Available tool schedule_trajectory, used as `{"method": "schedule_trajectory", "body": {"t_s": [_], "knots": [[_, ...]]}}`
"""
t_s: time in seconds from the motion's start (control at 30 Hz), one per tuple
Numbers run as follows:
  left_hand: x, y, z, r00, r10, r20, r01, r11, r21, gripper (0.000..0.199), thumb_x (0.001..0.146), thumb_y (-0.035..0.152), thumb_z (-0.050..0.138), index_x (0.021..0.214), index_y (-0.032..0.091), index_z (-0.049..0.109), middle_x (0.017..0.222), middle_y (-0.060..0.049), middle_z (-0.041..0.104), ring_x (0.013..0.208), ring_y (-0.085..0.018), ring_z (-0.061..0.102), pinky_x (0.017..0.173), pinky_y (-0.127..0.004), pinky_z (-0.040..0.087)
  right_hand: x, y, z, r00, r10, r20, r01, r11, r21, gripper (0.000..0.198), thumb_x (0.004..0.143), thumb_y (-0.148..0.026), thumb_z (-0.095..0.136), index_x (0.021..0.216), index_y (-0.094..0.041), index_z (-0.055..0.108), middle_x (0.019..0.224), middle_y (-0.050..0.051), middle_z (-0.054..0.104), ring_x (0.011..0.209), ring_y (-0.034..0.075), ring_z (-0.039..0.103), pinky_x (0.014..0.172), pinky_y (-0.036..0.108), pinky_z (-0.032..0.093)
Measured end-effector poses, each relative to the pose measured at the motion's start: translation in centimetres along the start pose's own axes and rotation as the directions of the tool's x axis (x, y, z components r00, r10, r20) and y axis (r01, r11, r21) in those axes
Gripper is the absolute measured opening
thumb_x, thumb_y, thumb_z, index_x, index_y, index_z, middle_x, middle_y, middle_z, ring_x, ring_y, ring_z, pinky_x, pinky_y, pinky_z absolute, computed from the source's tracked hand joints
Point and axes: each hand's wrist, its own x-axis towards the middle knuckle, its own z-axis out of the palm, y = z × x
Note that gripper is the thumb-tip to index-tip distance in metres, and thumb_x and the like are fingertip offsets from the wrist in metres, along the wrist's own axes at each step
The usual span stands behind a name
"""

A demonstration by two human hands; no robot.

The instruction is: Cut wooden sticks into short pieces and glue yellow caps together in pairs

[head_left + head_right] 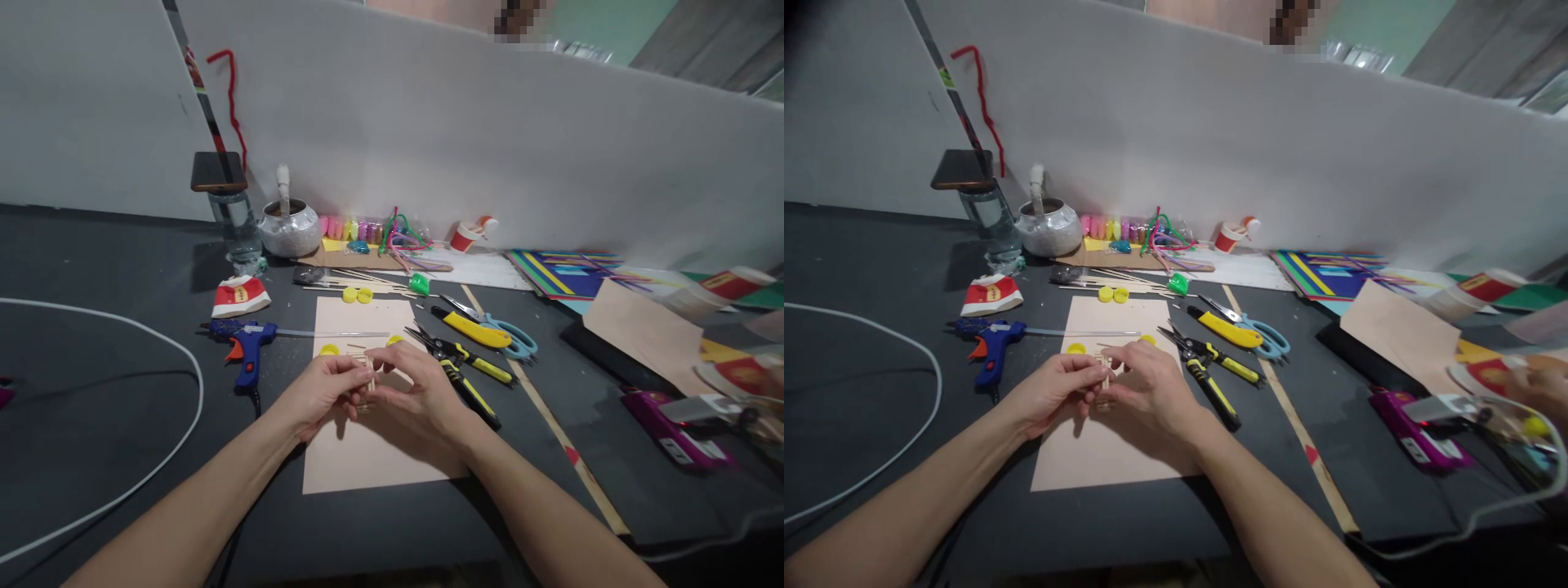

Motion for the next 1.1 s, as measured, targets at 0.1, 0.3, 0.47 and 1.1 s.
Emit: {"method": "schedule_trajectory", "body": {"t_s": [0.1, 0.3, 0.47, 1.1], "knots": [[-0.1, 0.2, -0.1, 1.0, 0.008, 0.024, -0.008, 1.0, 0.011, 0.036, 0.067, 0.046, 0.084, 0.07, 0.014, 0.07, 0.057, 0.001, 0.061, 0.041, -0.006, 0.052, 0.037, -0.016, 0.043, 0.1, -0.1, 0.1, 1.0, 0.012, -0.02, -0.012, 1.0, 0.019, 0.041, 0.087, -0.049, 0.069, 0.115, -0.02, 0.065, 0.093, 0.007, 0.071, 0.084, 0.02, 0.062, 0.077, 0.032, 0.049], [0.1, 0.2, -0.2, 0.997, 0.072, -0.019, -0.071, 0.996, 0.045, 0.03, 0.069, 0.037, 0.085, 0.069, 0.011, 0.069, 0.054, 0.003, 0.058, 0.042, -0.006, 0.051, 0.04, -0.017, 0.043, 0.4, -0.2, -0.3, 1.0, 0.01, 0.028, -0.011, 1.0, 0.005, 0.041, 0.087, -0.05, 0.069, 0.116, -0.021, 0.065, 0.102, 0.007, 0.071, 0.092, 0.02, 0.063, 0.082, 0.032, 0.05], [0.8, 0.4, -1.3, 0.963, 0.213, -0.167, -0.2, 0.975, 0.093, 0.015, 0.09, 0.023, 0.068, 0.08, 0.012, 0.065, 0.062, 0.007, 0.055, 0.046, -0.005, 0.048, 0.044, -0.018, 0.044, 0.6, 0.9, -0.9, 0.994, 0.109, -0.001, -0.108, 0.983, -0.15, 0.02, 0.099, -0.032, 0.055, 0.109, -0.018, 0.067, 0.09, 0.006, 0.067, 0.082, 0.017, 0.062, 0.075, 0.031, 0.05], [0.9, -0.1, -1.0, 0.904, 0.362, -0.225, -0.3, 0.915, 0.269, 0.024, 0.086, 0.027, 0.071, 0.07, 0.013, 0.062, 0.058, 0.007, 0.054, 0.043, -0.005, 0.049, 0.039, -0.017, 0.036, 1.2, 0.3, 1.6, 0.947, 0.297, 0.124, -0.164, 0.777, -0.608, 0.018, 0.096, -0.03, 0.061, 0.089, -0.014, 0.064, 0.089, 0.002, 0.066, 0.084, 0.016, 0.065, 0.079, 0.036, 0.055]]}}
